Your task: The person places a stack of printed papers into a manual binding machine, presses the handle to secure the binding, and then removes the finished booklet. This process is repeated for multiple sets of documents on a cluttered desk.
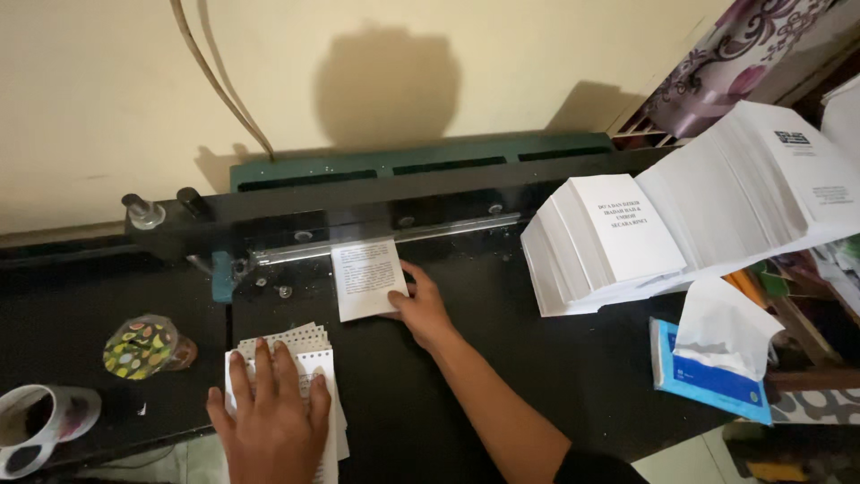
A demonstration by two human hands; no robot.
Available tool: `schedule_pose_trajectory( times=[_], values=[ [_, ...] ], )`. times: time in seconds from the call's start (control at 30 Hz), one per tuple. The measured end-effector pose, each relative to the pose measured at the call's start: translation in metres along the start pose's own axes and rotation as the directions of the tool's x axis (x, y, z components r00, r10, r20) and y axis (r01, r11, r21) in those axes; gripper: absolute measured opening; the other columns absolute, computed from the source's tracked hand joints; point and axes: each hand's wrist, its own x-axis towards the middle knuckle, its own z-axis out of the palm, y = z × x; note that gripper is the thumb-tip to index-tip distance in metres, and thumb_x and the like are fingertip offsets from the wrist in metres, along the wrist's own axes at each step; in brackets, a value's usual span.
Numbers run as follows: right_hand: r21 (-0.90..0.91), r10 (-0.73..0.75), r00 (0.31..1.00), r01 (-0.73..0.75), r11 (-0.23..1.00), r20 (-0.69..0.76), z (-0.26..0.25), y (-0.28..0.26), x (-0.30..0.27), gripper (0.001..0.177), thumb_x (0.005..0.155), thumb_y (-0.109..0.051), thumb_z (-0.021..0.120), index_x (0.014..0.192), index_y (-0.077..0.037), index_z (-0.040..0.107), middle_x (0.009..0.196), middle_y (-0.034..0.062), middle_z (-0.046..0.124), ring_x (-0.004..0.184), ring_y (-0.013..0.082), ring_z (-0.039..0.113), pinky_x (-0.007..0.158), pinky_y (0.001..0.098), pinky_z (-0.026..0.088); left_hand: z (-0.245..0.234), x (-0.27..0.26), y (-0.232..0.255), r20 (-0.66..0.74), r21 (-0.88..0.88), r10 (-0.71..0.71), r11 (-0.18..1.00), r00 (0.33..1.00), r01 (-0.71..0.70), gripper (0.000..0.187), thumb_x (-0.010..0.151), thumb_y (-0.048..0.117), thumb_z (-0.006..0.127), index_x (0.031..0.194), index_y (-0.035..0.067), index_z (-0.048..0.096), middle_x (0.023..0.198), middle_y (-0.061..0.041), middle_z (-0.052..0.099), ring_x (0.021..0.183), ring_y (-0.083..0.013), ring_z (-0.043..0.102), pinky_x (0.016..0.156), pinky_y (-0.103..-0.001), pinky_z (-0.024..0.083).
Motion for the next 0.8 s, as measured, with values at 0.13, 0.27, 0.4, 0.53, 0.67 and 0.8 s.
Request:
schedule_pose_trajectory(
  times=[0.13,0.27,0.4,0.53,0.67,0.8],
  values=[
    [0.010,-0.030,0.999,0.029,1.000,0.019,-0.003,0.001,-0.004,0.069,0.092,0.002,0.059,0.157,-0.014,0.042,0.128,0.0194,0.068,0.113,0.0309,0.069,0.085,0.0422,0.066,0.023,-0.007,-0.006,0.216,-0.107,-0.094,0.987,0.972,0.119,0.080,0.090,0.063,0.044,0.156,0.018,0.050,0.153,-0.002,0.059,0.151,-0.0273,0.048,0.118,-0.062,0.035],
    [0.049,0.065,0.998,-0.065,0.997,0.011,-0.015,-0.001,-0.028,0.074,0.087,0.006,0.057,0.155,-0.018,0.042,0.133,0.0195,0.066,0.116,0.0337,0.069,0.087,0.0446,0.065,0.013,-0.001,-0.009,0.261,-0.217,-0.080,0.966,0.962,0.139,0.078,0.091,0.064,0.046,0.150,0.013,0.050,0.153,-0.005,0.057,0.151,-0.0303,0.045,0.120,-0.064,0.026],
    [0.040,0.033,0.998,-0.035,0.999,0.045,-0.046,0.010,-0.053,0.071,0.090,0.000,0.061,0.156,-0.017,0.040,0.127,0.0184,0.071,0.111,0.0324,0.072,0.081,0.0435,0.064,0.008,0.002,-0.015,0.280,-0.275,-0.050,0.953,0.959,0.130,0.081,0.091,0.064,0.048,0.149,0.007,0.048,0.161,-0.014,0.047,0.152,-0.0332,0.040,0.120,-0.069,0.019],
    [0.081,0.066,0.995,-0.072,0.994,0.075,-0.066,-0.021,-0.107,0.069,0.089,-0.004,0.063,0.153,-0.018,0.042,0.135,0.0184,0.069,0.117,0.0324,0.070,0.085,0.0418,0.064,-0.042,0.026,0.006,0.102,-0.427,-0.110,0.893,0.989,0.143,0.048,0.086,0.052,0.065,0.114,0.013,0.061,0.147,-0.014,0.062,0.147,-0.0369,0.051,0.119,-0.064,0.029],
    [0.256,-0.108,0.955,0.035,0.966,0.277,-0.092,0.001,-0.117,0.061,0.088,-0.010,0.069,0.144,-0.012,0.046,0.119,0.0186,0.073,0.102,0.0327,0.073,0.068,0.0400,0.063,-0.068,0.035,0.048,0.509,-0.861,-0.075,-0.064,0.858,0.505,0.030,0.081,0.018,0.076,0.104,0.010,0.059,0.126,-0.011,0.072,0.113,-0.0246,0.067,0.089,-0.036,0.046],
    [0.419,-0.220,0.845,-0.005,0.908,0.487,-0.104,0.004,-0.139,0.047,0.094,-0.002,0.069,0.133,-0.008,0.045,0.111,0.0222,0.074,0.089,0.0290,0.073,0.063,0.0368,0.063,-0.053,0.017,0.079,0.524,-0.413,0.336,-0.704,0.783,0.578,0.098,0.074,0.032,0.077,0.158,0.009,0.032,0.149,-0.024,0.059,0.133,-0.0431,0.059,0.105,-0.065,0.049]
  ],
)
